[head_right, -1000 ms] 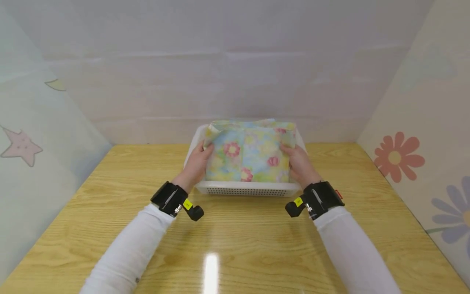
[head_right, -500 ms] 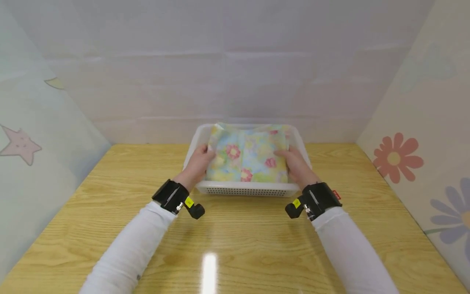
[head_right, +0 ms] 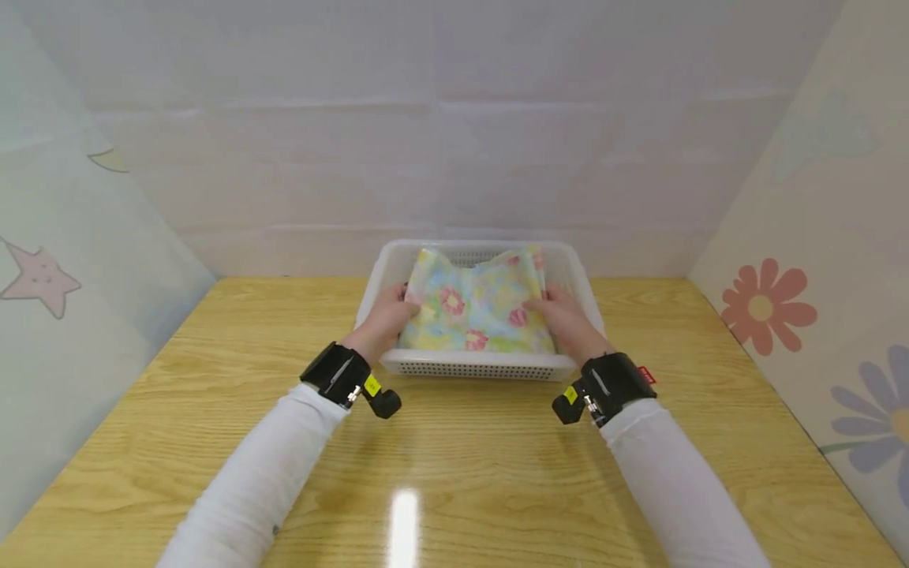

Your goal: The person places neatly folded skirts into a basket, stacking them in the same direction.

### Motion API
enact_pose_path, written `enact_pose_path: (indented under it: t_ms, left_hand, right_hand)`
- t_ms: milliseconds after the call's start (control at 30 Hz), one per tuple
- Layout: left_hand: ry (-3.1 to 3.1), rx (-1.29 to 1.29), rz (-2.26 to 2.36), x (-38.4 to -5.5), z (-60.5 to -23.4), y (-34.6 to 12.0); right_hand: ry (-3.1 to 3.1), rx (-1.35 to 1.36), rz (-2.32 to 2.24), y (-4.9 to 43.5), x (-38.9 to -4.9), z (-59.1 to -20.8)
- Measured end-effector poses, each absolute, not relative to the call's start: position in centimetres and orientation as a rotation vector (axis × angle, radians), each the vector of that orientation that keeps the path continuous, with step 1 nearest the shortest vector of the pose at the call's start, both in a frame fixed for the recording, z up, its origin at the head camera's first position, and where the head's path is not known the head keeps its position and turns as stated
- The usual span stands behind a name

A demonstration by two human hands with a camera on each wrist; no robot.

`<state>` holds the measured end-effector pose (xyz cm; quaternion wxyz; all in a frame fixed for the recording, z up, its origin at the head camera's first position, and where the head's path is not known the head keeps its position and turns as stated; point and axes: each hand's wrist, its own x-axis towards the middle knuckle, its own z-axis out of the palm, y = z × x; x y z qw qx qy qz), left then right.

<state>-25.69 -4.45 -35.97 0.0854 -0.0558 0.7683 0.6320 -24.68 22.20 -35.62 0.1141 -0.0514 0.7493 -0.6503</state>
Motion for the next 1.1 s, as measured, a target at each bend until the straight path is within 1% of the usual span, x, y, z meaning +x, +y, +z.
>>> enact_pose_path:
  t_ms: [167, 333, 467, 600, 700, 767, 867, 967, 1100]
  left_hand:
    - [2.302, -0.184, 1.818, -25.7, -36.1, -4.6]
    - [2.401, -0.128, 1.723, -25.7, -36.1, -4.5]
    - [2.644, -0.002, 1.534, -25.4, -36.0, -4.3]
    - [2.908, 0.219, 1.247, -24.8, -35.7, -3.9]
    - [2.995, 0.374, 1.099, -24.4, -35.5, -3.7]
    - [2.97, 0.42, 1.093, -24.4, -35.4, -3.7]
    - [2.918, 0.414, 1.105, -24.5, -35.7, -3.8]
    - [2.887, 0.392, 1.099, -24.8, -35.9, -3.9]
    - [2.855, 0.364, 1.086, -25.1, -36.1, -4.0]
  right_hand:
    - [2.315, -0.096, -1.788, 22.2, -24.8, -35.7]
    - [2.445, -0.008, -1.639, 22.2, -24.7, -35.7]
    - [2.566, 0.086, -1.496, 22.4, -24.6, -35.5]
    - [2.615, 0.106, -1.477, 22.4, -24.4, -35.5]
    - [2.777, 0.034, -1.369, 22.3, -24.3, -35.7]
    - [2.948, -0.051, -1.218, 22.0, -24.3, -35.8]
    - [3.158, -0.223, -0.989, 21.5, -24.1, -36.0]
    - [3.234, -0.372, -0.816, 21.0, -24.0, -36.1]
    - [3.194, -0.415, -0.711, 20.7, -24.0, -36.0]
